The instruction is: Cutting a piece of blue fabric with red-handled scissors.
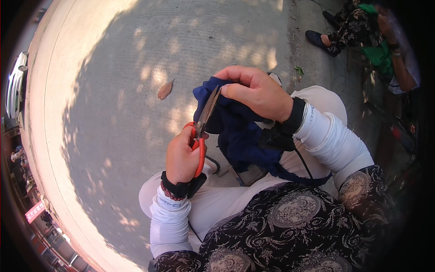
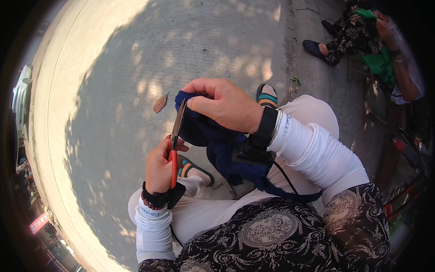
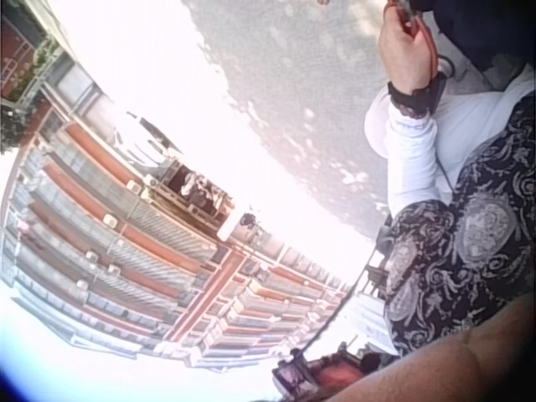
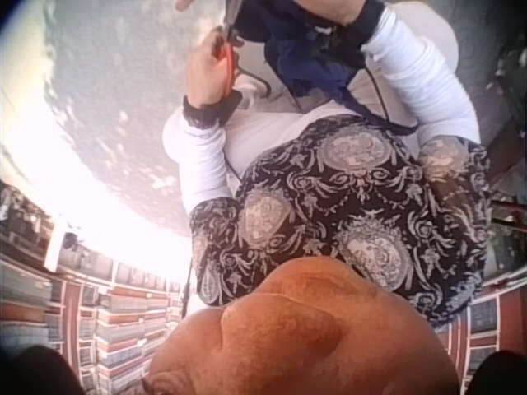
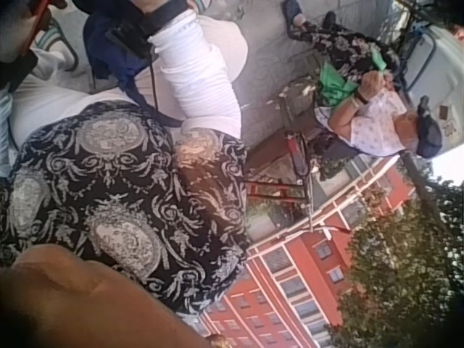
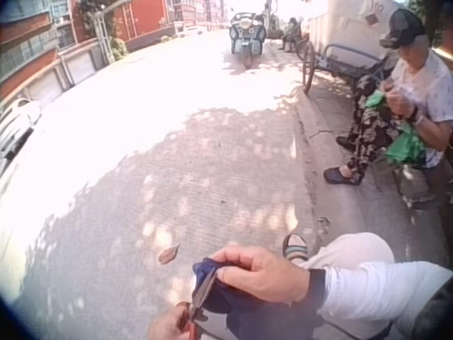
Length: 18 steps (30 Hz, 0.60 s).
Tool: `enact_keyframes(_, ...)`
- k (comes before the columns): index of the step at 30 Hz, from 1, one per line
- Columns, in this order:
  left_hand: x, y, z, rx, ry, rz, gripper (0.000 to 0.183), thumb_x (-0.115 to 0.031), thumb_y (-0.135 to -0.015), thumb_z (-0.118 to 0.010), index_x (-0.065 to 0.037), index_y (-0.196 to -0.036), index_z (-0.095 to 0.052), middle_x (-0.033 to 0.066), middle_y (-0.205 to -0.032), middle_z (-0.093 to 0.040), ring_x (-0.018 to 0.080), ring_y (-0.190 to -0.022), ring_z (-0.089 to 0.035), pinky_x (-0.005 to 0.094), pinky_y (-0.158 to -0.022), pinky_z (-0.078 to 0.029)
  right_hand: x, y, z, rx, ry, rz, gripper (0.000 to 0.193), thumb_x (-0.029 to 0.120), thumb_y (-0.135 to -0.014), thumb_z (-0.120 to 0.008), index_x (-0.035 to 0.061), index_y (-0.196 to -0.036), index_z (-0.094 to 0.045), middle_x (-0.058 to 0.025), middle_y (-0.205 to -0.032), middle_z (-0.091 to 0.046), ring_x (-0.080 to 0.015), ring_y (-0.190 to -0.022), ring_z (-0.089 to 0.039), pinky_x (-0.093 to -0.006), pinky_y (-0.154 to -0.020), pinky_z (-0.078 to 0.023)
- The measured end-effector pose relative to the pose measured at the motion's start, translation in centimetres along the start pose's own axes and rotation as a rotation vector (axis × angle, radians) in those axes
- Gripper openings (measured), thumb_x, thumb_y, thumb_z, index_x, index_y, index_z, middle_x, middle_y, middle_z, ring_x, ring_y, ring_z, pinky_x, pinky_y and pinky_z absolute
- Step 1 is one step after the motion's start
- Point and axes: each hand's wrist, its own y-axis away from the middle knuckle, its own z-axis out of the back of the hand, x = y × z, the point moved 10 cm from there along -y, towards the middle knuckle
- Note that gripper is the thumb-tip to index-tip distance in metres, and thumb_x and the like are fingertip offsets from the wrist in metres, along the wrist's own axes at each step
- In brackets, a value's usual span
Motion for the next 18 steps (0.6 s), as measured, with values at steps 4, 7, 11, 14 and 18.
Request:
enact_keyframes(4,0.32,0.17,0.22,-0.051,0.175,0.027,0.019,-0.002,-0.08,-0.059,0.0,-0.099,-0.06,0.0093,-0.081,-0.067,0.0153,-0.073,-0.063,0.027,-0.069,-0.048,-0.34,-0.01,-0.01,0.01,-0.068,-0.024,0.026,0.011,-0.091,-0.055,-0.0021,-0.112,-0.06,-0.0017,-0.095,-0.065,-0.0065,-0.085,-0.059,-0.0211,-0.078,-0.049)
enact_keyframes(7,0.19,0.09,0.45,-0.065,0.14,0.017,0.019,-0.001,-0.08,-0.059,0.0,-0.099,-0.06,0.0077,-0.08,-0.066,0.0135,-0.072,-0.062,0.026,-0.068,-0.047,-0.27,0.06,-0.05,0.02,-0.099,-0.05,0.025,0.011,-0.091,-0.056,-0.0018,-0.112,-0.06,-0.0021,-0.096,-0.065,-0.0069,-0.086,-0.06,-0.0214,-0.079,-0.049)
enact_keyframes(11,0.07,0.0,0.03,-0.02,0.022,0.009,0.041,0.006,-0.071,-0.05,0.002,-0.11,-0.06,0.0091,-0.096,-0.067,0.0129,-0.079,-0.061,0.0248,-0.067,-0.05,-0.51,0.03,-0.08,0.028,-0.116,-0.058,0.025,0.01,-0.09,-0.056,-0.001,-0.112,-0.06,-0.0027,-0.097,-0.066,-0.0076,-0.087,-0.061,-0.0216,-0.079,-0.05)
enact_keyframes(14,0.22,-0.09,0.02,-0.027,-0.015,0.003,0.039,0.005,-0.072,-0.051,0.002,-0.11,-0.06,0.0087,-0.095,-0.068,0.0124,-0.076,-0.061,0.0245,-0.066,-0.05,-0.74,-0.04,0.03,0.029,-0.111,-0.049,0.024,0.01,-0.09,-0.056,-0.0008,-0.112,-0.06,-0.0024,-0.097,-0.065,-0.0073,-0.086,-0.061,-0.0213,-0.078,-0.05)
enact_keyframes(18,0.37,-0.29,0.13,-0.026,-0.074,0.005,0.037,0.005,-0.074,-0.051,0.001,-0.11,-0.06,0.009,-0.095,-0.068,0.0122,-0.075,-0.061,0.0245,-0.065,-0.051,-0.55,-0.13,0.1,0.019,-0.092,-0.046,0.024,0.01,-0.09,-0.056,-0.0007,-0.111,-0.06,-0.0019,-0.096,-0.065,-0.0067,-0.085,-0.061,-0.021,-0.077,-0.05)
